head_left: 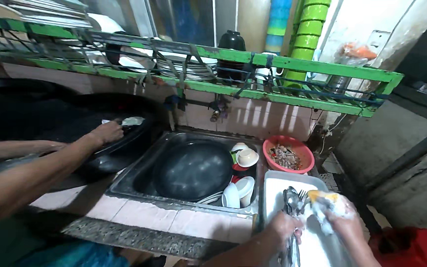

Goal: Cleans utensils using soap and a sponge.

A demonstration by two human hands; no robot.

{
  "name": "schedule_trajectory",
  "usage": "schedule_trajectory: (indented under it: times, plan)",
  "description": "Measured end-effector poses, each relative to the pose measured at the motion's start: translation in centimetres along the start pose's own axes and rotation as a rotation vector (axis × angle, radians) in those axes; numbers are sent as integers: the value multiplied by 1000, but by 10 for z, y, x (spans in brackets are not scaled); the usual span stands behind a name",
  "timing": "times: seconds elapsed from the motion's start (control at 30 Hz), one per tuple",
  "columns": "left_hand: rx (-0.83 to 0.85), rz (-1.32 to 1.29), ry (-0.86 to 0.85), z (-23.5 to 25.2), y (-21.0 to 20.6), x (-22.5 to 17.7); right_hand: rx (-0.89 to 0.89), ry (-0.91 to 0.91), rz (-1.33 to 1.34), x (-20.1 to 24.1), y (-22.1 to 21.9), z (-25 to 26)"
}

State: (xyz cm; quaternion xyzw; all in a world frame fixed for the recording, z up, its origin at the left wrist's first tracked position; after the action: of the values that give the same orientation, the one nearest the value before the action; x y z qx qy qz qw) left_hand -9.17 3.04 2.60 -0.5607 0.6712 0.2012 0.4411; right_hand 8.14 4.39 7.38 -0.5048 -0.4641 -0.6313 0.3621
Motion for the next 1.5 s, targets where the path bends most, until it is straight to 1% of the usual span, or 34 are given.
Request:
schedule_trajectory:
  times: [0.07,0.1,0.13,0.2,0.23,0.3,0.37,0.43,0.47,0.5,0.53,0.57,0.63,0.67,0.7,0.73,0.8,0.87,0.9,0.97,1.03,1.07,1.13,1.17,1.2,1.23,1.27,1.33,1.4,1.43,1.5]
  plan:
    - [-27,-34,-4,2,3,2,-94,31,192,2,10,9]
    - [-40,-52,-3,3,4,3,-88,12,302,1,12,10]
    - [-52,-70,-4,4,5,3,-44,-14,361,1,11,6]
    - [-39,-94,-12,4,3,3,98,-56,325,-3,-2,-10]
    - [-31,-83,-10,3,2,2,147,-96,246,-8,-10,-18]
    - [-21,-24,24,2,1,0,160,-121,15,-18,-18,-18]
    - [-16,10,59,2,1,2,111,-8,-128,-18,-13,-4]
    - [-30,-1,65,4,0,3,3,101,-62,-15,0,18]
    - [-37,-12,60,6,0,4,-53,113,30,-13,5,26]
    - [-31,-24,50,6,0,4,-79,79,123,-11,9,27]
    - [-10,-40,37,6,1,4,-73,26,198,-11,9,25]
    - [25,-54,25,5,0,4,-25,-20,235,-14,6,20]
    - [112,-68,5,0,-4,1,116,-109,230,-20,-7,4]
    - [144,-63,-11,-2,-6,0,147,-144,217,-23,-11,-1]
    - [162,-52,-30,-3,-7,0,129,-144,202,-24,-11,-2]
    - [166,-29,-42,-3,-7,0,91,-96,204,-22,-6,2]
    - [134,32,-68,-3,-5,1,-43,-2,305,-17,12,15]
    - [56,84,-82,1,-4,0,-164,-19,442,-12,21,23]
    - [13,84,-80,4,-3,0,-177,-50,472,-12,18,19]
    - [-50,63,-65,7,0,1,-120,-134,453,-15,-6,-1]
    - [-69,23,-73,2,2,-1,-63,-227,390,-20,-33,-24]
    - [-66,-5,-90,0,3,-2,-55,-231,363,-20,-37,-27]
    - [-54,-73,-179,1,5,-1,-36,-187,289,-17,-24,-20]
    - [-55,-89,-231,3,7,-1,-3,-195,217,-14,-11,-13]
    - [-65,-92,-261,3,9,-3,58,-235,112,-9,1,-7]
    - [-72,-100,-263,4,9,-4,147,-320,-2,-4,9,-4]
    - [-62,-108,-247,4,8,-5,268,-395,-112,-3,11,-5]
    - [-7,-108,-186,0,2,-5,540,-466,-241,-7,0,-16]
    - [68,-60,-103,-6,-4,-6,736,-465,-235,-16,-17,-30]
    - [94,-33,-79,-7,-5,-5,790,-466,-210,-21,-22,-36]
    - [92,-59,-56,-6,-4,-4,856,-468,-201,-27,-22,-47]
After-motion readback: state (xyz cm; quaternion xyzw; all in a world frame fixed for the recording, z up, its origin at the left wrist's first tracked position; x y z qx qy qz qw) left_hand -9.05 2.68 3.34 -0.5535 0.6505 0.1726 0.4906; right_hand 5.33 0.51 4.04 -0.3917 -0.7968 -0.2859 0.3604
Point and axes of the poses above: each hand's wrist, its own z-axis towards the middle knuckle, its own y-axis out of the back of the hand, x = y × z, the point moved 4 cm from there along z, towards the middle knuckle, and after that the axes turned 13 degrees about z, right-handed, at the moved point
